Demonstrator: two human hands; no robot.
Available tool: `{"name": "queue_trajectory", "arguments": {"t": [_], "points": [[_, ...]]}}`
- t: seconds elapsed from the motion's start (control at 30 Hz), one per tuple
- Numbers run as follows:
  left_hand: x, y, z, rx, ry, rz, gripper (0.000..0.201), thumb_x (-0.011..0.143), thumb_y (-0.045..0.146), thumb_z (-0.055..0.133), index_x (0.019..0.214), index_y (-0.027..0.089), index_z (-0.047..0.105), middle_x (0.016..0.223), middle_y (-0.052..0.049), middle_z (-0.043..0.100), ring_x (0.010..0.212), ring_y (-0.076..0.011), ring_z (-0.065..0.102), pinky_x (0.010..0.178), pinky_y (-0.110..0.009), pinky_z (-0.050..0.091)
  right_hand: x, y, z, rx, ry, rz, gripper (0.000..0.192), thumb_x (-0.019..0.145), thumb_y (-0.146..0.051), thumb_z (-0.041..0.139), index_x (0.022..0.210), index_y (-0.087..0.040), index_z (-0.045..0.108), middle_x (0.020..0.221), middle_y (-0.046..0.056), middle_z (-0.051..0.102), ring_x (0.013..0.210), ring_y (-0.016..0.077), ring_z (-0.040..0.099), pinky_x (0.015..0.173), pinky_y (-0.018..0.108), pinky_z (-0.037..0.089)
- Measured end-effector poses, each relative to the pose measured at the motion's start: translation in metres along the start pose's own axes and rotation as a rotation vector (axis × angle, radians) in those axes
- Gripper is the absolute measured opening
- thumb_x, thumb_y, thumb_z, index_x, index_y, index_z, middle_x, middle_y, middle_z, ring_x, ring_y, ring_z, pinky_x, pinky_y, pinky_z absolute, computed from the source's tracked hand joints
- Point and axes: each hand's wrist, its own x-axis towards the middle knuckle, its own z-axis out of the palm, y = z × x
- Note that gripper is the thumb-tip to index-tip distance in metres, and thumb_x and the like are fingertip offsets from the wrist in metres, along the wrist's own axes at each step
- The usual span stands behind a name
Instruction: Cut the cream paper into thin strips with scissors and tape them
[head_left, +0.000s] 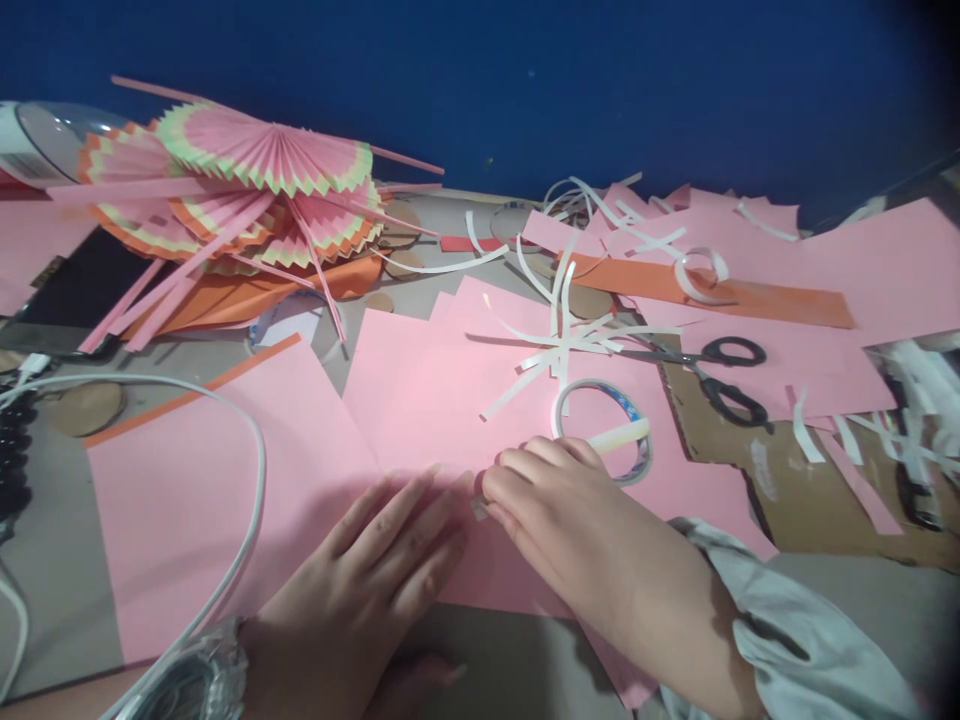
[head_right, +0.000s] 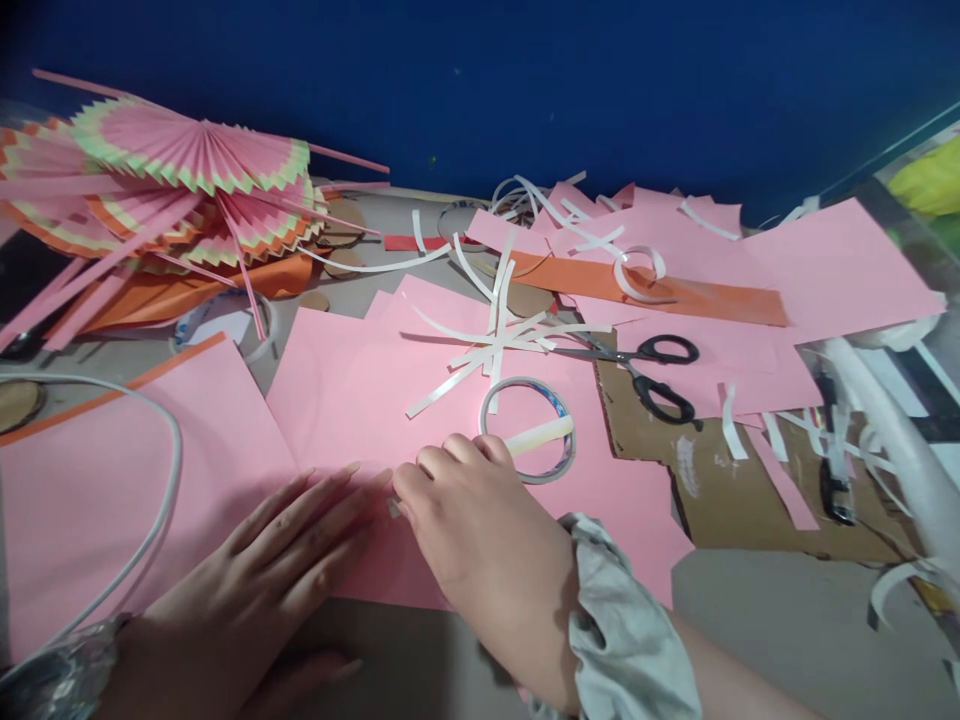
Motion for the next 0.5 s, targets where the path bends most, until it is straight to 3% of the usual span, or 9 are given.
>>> {"name": "queue_trajectory", "arguments": {"t": [0.2,0.5], "points": [[0.0004,0.0035,0.0012,-0.030,0.022,-0.068,0.061,0.082,0.056,0.046,0.131,0.019,0.047,0.143,-0.005,0.039,0.135,-0.0279,0.022,0.111,-0.044,0.013,0.0024,-0.0010,-0.0030,0.012,-0.038,0.000,0.016,0.081,-0.007,0.054,0.073,-0.021,0.056,0.077,0.001,0.058,0.081,0.0240,0.049,0.073,0.039,0.030],[0.0012,-0.0036,-0.0022,0.018,0.023,0.018,0.065,0.084,0.057,0.042,0.134,0.016,0.043,0.142,-0.008,0.040,0.132,-0.0290,0.028,0.110,-0.043,0.015,0.0025,0.0015,-0.0012,0.053,-0.001,-0.031,0.015,0.080,-0.006,0.057,0.077,-0.021,0.057,0.078,0.000,0.060,0.078,0.0219,0.051,0.071,0.036,0.030]]}}
